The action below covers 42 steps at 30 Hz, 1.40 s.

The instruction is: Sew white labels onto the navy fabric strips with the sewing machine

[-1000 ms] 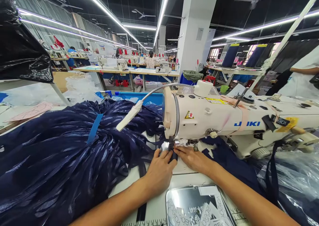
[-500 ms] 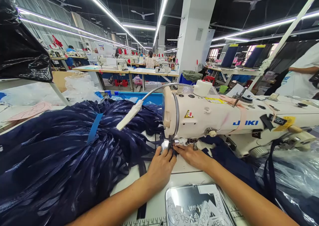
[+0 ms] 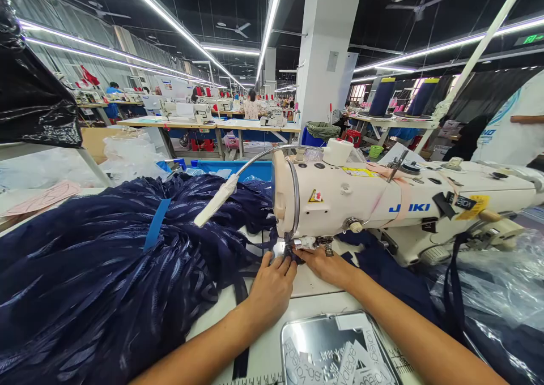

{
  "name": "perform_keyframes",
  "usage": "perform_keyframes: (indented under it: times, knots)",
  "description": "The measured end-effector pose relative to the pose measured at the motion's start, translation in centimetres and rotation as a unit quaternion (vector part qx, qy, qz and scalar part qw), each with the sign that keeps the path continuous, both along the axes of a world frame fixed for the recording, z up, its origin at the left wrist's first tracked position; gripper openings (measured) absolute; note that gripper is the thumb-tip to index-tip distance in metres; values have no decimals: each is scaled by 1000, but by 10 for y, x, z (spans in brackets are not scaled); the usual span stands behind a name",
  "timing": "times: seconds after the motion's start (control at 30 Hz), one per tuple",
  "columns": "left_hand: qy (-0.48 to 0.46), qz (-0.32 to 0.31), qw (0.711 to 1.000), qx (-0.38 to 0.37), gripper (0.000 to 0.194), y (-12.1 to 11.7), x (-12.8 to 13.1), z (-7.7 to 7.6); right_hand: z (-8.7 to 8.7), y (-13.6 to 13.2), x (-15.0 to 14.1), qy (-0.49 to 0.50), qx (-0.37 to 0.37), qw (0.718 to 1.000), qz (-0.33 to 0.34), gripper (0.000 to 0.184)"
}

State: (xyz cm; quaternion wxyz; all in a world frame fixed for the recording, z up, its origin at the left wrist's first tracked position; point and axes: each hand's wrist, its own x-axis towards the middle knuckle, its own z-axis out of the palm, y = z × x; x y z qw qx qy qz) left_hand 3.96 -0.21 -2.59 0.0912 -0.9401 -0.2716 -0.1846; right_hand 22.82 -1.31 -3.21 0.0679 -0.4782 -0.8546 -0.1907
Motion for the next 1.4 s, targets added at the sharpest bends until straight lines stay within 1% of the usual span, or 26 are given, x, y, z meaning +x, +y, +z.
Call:
perform_keyframes:
  times: [0.27, 0.43, 0.57, 0.67, 0.73, 0.83, 0.9, 0.97, 1.07, 1.2, 1.3, 1.4]
  knots:
    - [8, 1, 1000, -2, 32, 1, 0, 0, -1, 2, 1, 28, -14, 999, 14, 42]
    - [1, 2, 1000, 3, 31, 0, 2, 1, -3, 5, 2, 64, -15, 997, 26, 40]
    - [-15, 11, 1000, 7, 29, -5, -1, 4, 2, 4, 0, 92, -6, 995, 35, 36]
    - [-10, 24, 1000, 12, 27, -5, -12, 11, 8, 0, -1, 101, 11, 994, 34, 33]
    - [1, 29, 999, 20, 23, 3, -23, 15, 13, -5, -3, 110, 4, 994, 27, 31]
    - [-2, 35, 999, 7, 24, 26, -37, 21, 18, -15, -11, 112, -33, 993, 24, 32]
    - [-33, 39, 998, -20, 29, 40, -41, 23, 19, -21, -17, 111, -48, 992, 21, 34]
    - [-73, 37, 996, -45, 34, 48, -41, 24, 18, -23, -22, 121, -50, 991, 15, 32]
    - [-95, 14, 994, -49, 33, 44, -35, 26, 12, -20, -23, 154, -50, 987, 17, 28]
    - [-54, -36, 998, 11, 22, 32, -26, 26, 3, -13, -17, 197, -67, 978, 24, 30]
    - [-32, -55, 997, 43, 13, 31, -21, 22, 1, -11, -14, 234, -88, 968, 26, 32]
    - [-34, -66, 996, 54, 18, 35, -19, 17, 1, -10, -13, 274, -110, 955, 26, 33]
